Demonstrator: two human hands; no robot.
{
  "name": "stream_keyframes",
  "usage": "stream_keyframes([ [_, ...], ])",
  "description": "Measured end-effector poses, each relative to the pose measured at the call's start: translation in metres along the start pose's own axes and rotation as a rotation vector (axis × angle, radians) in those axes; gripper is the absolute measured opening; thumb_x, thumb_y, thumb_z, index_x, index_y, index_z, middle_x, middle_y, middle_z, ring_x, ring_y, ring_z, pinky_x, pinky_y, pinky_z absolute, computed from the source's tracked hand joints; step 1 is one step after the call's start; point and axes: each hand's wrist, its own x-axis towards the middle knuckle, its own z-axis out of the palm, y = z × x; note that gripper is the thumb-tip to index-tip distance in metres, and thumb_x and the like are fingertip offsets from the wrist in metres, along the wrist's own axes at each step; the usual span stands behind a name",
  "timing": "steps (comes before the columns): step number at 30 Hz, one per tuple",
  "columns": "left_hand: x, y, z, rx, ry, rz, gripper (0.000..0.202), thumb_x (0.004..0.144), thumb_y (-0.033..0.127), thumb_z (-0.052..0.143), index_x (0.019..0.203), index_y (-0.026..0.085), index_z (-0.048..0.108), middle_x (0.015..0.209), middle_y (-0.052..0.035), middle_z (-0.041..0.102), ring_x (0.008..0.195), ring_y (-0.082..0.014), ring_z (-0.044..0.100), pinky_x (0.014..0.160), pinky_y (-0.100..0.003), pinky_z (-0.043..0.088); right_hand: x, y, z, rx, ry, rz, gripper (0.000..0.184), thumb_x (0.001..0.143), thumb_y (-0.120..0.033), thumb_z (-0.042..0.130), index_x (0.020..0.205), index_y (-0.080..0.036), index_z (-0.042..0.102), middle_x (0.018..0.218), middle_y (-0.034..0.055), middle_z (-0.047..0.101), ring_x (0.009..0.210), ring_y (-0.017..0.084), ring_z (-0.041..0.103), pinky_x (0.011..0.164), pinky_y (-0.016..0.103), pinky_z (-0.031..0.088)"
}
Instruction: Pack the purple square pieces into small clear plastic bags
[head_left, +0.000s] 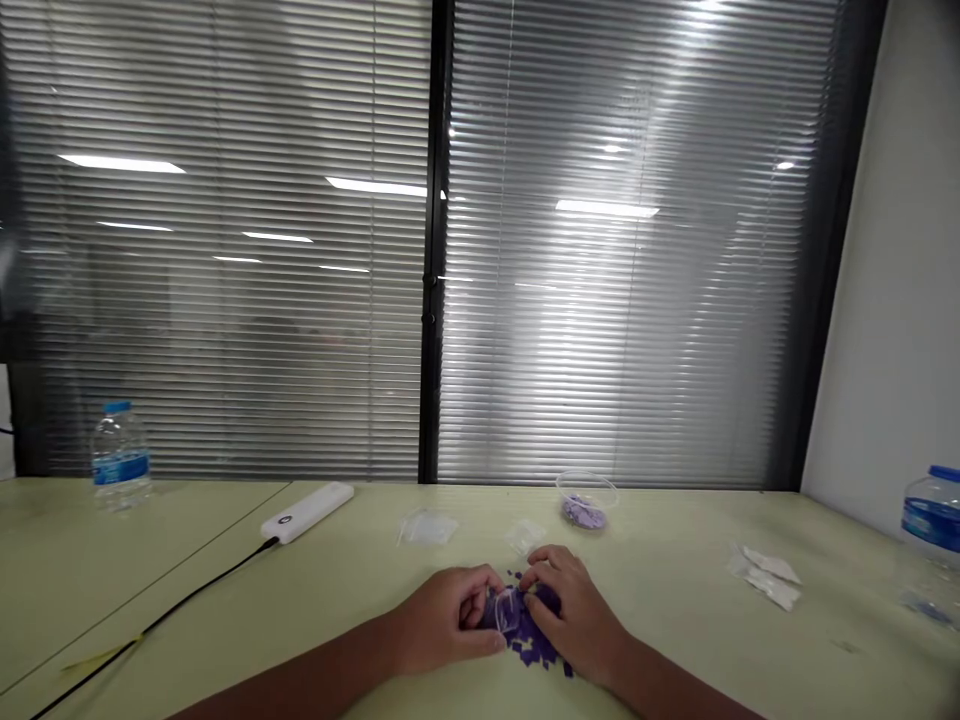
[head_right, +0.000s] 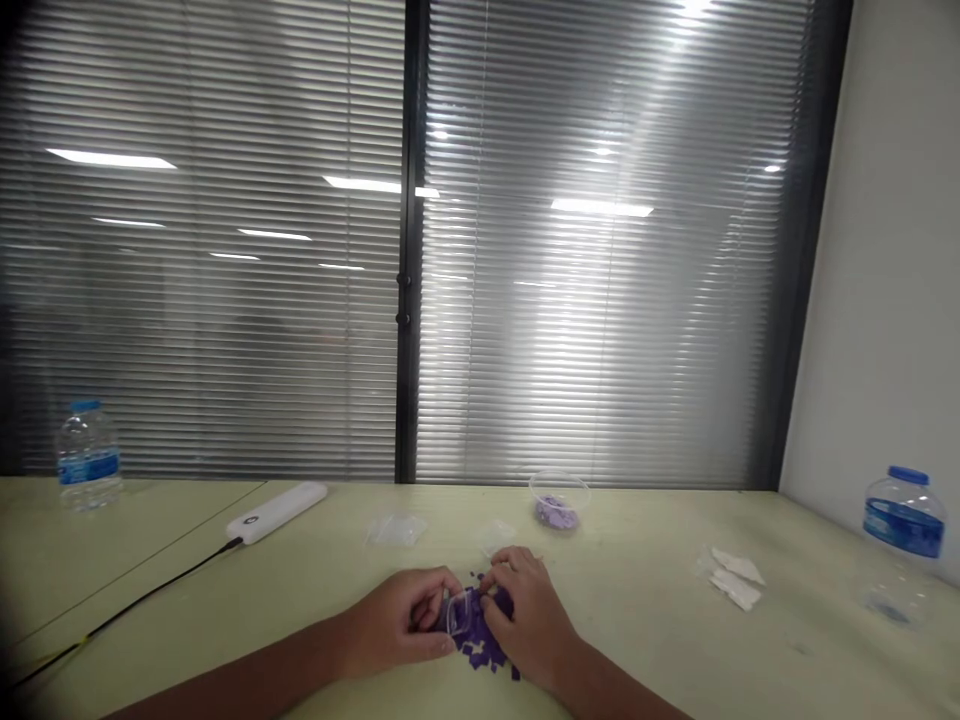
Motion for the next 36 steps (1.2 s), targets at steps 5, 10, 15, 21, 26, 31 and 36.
stream_keyframes([
  [5, 0.001, -0.001, 0.001, 0.022, 0.006, 0.0, 0.04, 0.079, 0.05, 0.083, 0.107, 0.026, 0.066, 0.074, 0.0067, 0.051, 0.066, -0.0153, 0.044, 0.061, -0.027, 0.034, 0.0, -0.002, -0.001, 0.025, -0.018, -0.013, 0.013, 0.089, -0.017, 0.065, 0.094, -0.025, 0.074, 0.109, 0.0065, 0.071, 0.111, 0.028, 0.062, 0.102, 0.045, 0.046],
  [10, 0.006, -0.013, 0.001, -0.184, -0.02, -0.022, 0.053, 0.082, 0.061, 0.082, 0.114, 0.022, 0.065, 0.074, 0.0066, 0.045, 0.067, -0.0143, 0.04, 0.06, -0.026, 0.029, 0.001, -0.003, -0.002, 0.024, -0.021, -0.014, 0.013, 0.088, -0.017, 0.065, 0.092, -0.025, 0.073, 0.105, 0.0052, 0.071, 0.107, 0.027, 0.063, 0.099, 0.043, 0.047],
  [15, 0.008, -0.015, -0.001, -0.285, -0.028, -0.029, 0.057, 0.083, 0.065, 0.081, 0.114, 0.02, 0.064, 0.076, 0.0059, 0.047, 0.07, -0.0145, 0.042, 0.063, -0.026, 0.031, 0.001, -0.003, -0.002, 0.003, -0.029, -0.004, 0.012, 0.088, -0.016, 0.065, 0.093, -0.026, 0.072, 0.103, 0.0043, 0.07, 0.106, 0.027, 0.063, 0.098, 0.043, 0.046],
  [21, 0.008, -0.011, -0.001, -0.249, -0.049, -0.04, 0.057, 0.08, 0.066, 0.082, 0.112, 0.023, 0.063, 0.074, 0.0064, 0.044, 0.068, -0.0151, 0.04, 0.06, -0.027, 0.029, 0.001, -0.001, -0.001, 0.011, -0.035, -0.015, 0.012, 0.089, -0.016, 0.064, 0.092, -0.026, 0.07, 0.102, 0.0039, 0.071, 0.105, 0.026, 0.063, 0.096, 0.041, 0.047],
  [26, 0.006, -0.01, 0.0, -0.195, -0.037, -0.032, 0.053, 0.081, 0.062, 0.08, 0.113, 0.024, 0.063, 0.074, 0.0065, 0.045, 0.068, -0.0154, 0.04, 0.06, -0.027, 0.03, 0.002, -0.001, -0.001, 0.028, -0.028, -0.026, 0.013, 0.089, -0.015, 0.065, 0.092, -0.026, 0.071, 0.102, 0.0046, 0.071, 0.104, 0.027, 0.064, 0.095, 0.041, 0.047],
  [31, 0.003, -0.008, 0.0, -0.112, -0.026, -0.033, 0.044, 0.081, 0.052, 0.082, 0.111, 0.026, 0.065, 0.076, 0.0065, 0.048, 0.068, -0.0157, 0.042, 0.062, -0.028, 0.033, 0.002, -0.003, -0.001, 0.008, -0.024, -0.007, 0.015, 0.088, -0.013, 0.065, 0.092, -0.026, 0.072, 0.1, 0.0032, 0.071, 0.102, 0.026, 0.064, 0.095, 0.041, 0.046],
  [36, 0.005, -0.01, 0.0, -0.134, -0.029, -0.034, 0.05, 0.079, 0.06, 0.081, 0.112, 0.026, 0.065, 0.075, 0.006, 0.047, 0.068, -0.0162, 0.042, 0.061, -0.028, 0.032, 0.002, -0.005, -0.002, -0.012, -0.003, 0.041, 0.015, 0.088, -0.013, 0.065, 0.09, -0.026, 0.073, 0.095, 0.0027, 0.071, 0.098, 0.026, 0.064, 0.093, 0.042, 0.044],
])
